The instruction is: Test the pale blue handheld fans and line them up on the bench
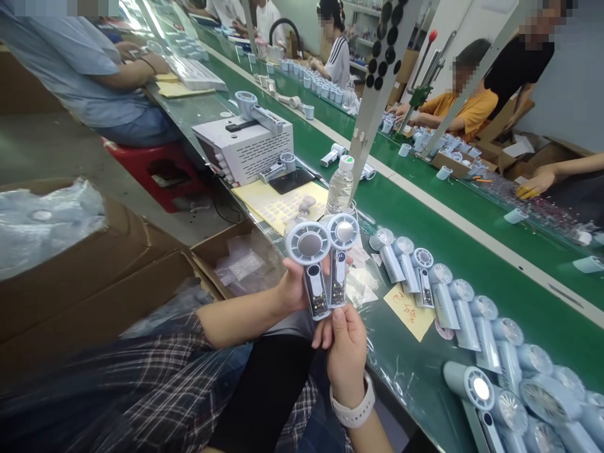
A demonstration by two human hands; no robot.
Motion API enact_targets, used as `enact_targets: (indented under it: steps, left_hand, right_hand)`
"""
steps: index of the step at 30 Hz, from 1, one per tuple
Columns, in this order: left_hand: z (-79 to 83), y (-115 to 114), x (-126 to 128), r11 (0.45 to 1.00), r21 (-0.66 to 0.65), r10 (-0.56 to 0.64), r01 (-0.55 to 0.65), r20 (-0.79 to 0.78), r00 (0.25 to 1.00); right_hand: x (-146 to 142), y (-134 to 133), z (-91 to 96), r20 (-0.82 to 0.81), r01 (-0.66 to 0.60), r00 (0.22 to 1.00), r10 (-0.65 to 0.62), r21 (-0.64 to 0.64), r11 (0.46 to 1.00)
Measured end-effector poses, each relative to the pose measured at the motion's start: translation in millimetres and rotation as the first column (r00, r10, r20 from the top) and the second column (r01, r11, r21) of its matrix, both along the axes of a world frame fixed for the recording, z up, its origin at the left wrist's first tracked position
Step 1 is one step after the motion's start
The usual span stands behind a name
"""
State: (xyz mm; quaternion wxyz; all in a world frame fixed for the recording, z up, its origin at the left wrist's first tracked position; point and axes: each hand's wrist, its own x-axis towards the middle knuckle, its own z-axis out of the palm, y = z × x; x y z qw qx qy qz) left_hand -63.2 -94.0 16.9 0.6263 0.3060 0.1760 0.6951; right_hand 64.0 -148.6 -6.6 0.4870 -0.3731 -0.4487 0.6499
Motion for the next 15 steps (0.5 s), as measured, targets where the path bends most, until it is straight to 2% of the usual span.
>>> enact_targets:
  steps: [4,7,8,10,12,13,14,15]
  left_hand:
    - [-2.4,4,-4,0.999,-0.021,-0.048,0.048,0.024,0.999]
    - [-0.1,9,-11,1.0,-0.007,-0.001,0.001,0.057,0.998]
    - [1.1,9,-13,1.0,-0.007,0.031,-0.031,0.059,0.998]
    - [2.5,8,-17,0.997,-0.018,0.071,-0.07,0.052,0.996]
    - [0.9,3,-17,0.999,-0.024,0.021,-0.021,0.019,1.0]
    - [-0.9,0,-15,0.999,-0.022,-0.029,0.029,-0.007,1.0]
    - [-3.1,-4,-14,0.996,-0.018,-0.083,0.082,-0.034,0.996]
    - [-5.1,-8,-12,0.991,-0.014,-0.132,0.131,-0.065,0.989]
  right_hand:
    - [9,3,-4.8,0.179,0.009,0.983,-0.037,0.153,0.988]
    - [26,10,-2.7,0.293,-0.03,0.953,-0.071,0.325,0.945]
    - [32,14,-0.8,0.345,-0.021,0.931,-0.122,0.385,0.923]
    - [42,20,3.4,0.448,0.086,0.821,-0.353,0.514,0.853]
    - [46,25,6.6,0.484,0.216,0.663,-0.571,0.606,0.766]
    - [45,25,7.3,0.483,0.238,0.645,-0.592,0.609,0.756]
    - [43,24,7.3,0.477,0.216,0.698,-0.534,0.571,0.792]
    - [41,23,6.9,0.453,0.155,0.794,-0.405,0.493,0.856]
